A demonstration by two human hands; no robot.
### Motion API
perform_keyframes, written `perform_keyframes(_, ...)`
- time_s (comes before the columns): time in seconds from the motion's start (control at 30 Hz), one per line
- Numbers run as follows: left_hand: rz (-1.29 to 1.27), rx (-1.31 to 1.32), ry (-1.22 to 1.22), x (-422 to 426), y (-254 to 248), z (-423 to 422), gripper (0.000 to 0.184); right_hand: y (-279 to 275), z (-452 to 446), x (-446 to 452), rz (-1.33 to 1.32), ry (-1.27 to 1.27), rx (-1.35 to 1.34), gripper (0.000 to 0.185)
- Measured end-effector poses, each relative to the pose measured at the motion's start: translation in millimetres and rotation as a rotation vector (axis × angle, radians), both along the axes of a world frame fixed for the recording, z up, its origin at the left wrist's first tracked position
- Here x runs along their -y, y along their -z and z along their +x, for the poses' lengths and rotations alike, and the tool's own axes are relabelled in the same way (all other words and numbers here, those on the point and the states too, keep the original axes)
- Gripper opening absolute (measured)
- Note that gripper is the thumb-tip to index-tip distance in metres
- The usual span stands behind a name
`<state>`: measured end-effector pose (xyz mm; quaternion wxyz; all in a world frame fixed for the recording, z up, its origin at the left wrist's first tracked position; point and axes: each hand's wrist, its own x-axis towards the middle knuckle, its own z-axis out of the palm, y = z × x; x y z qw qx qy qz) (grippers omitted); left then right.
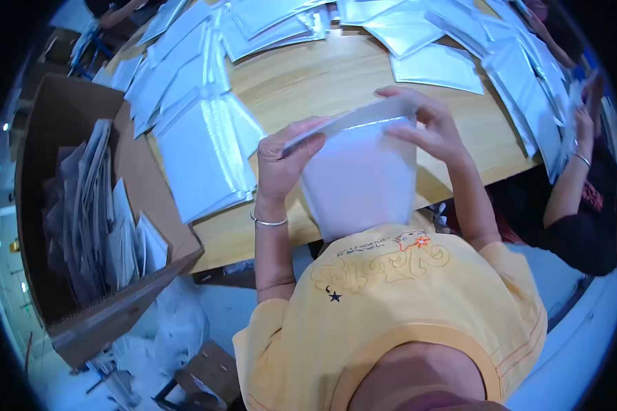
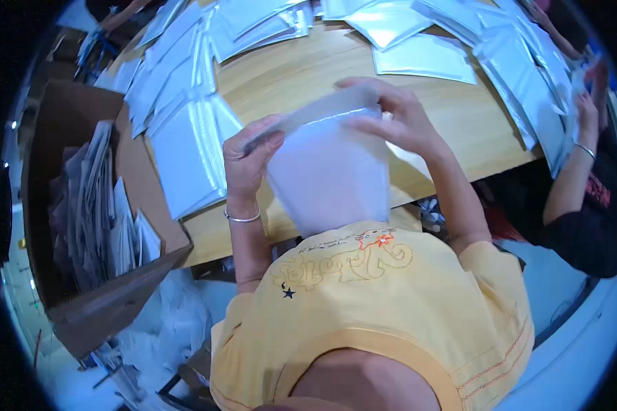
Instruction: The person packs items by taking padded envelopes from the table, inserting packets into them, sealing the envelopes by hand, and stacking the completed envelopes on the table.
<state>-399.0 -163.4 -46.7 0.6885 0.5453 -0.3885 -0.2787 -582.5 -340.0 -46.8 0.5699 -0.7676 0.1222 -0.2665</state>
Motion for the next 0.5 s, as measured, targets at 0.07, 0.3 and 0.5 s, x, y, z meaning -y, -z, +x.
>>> perform_keyframes(0.07,0.016,0.033,-0.020,-11.7,-2.6,11.2,0.021,8.7,22.9,7.1,-0.011,-0.111,0.036,0.046)
perform_keyframes(0.3,-0.001,-0.003,0.402,-25.6,26.8,38.7,0.028,32.6,5.5,30.0,0.196,-0.539,0.187,0.027)
perform_keyframes(0.5,0.066,0.148,0.275,-29.7,16.1,33.7,0.025,2.5,21.0,17.7,0.215,-0.317,-0.212,0.023)
